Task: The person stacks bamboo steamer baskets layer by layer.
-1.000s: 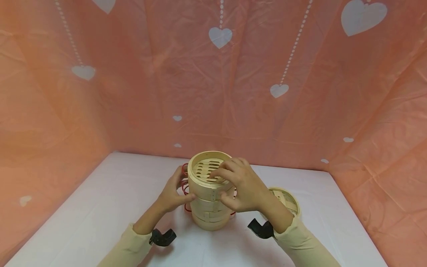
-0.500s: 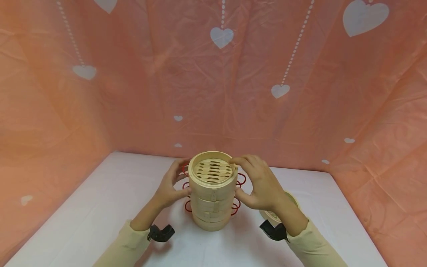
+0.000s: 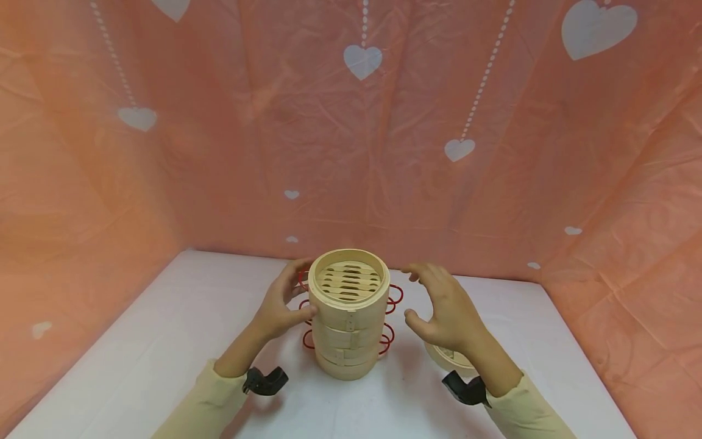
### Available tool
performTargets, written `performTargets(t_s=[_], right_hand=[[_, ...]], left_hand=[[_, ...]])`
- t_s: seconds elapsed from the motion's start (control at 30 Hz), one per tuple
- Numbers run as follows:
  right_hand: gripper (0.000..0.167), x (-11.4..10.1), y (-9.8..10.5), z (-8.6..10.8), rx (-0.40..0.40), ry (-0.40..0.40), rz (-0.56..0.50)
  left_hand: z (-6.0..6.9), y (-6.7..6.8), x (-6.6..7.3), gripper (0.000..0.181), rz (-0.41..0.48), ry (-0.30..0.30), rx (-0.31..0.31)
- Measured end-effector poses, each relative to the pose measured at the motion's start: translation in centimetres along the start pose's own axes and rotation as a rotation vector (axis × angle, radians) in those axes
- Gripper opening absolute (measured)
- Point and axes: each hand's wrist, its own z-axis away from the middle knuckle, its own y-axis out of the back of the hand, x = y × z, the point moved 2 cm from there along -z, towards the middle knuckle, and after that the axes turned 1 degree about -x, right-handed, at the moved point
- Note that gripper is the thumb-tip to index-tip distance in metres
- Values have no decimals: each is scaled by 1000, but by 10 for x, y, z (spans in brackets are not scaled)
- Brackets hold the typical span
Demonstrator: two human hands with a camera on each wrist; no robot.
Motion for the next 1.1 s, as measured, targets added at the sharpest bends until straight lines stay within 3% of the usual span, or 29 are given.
performTargets(t_s=[0.33,1.1], right_hand=[[61,12,0,20,-52,-122,42],[36,35,-18,64,-112,-209,78]], left_hand=[[-1,-2,0,79,25,1,-15],[-1,0,-1,73,9,17,-49]])
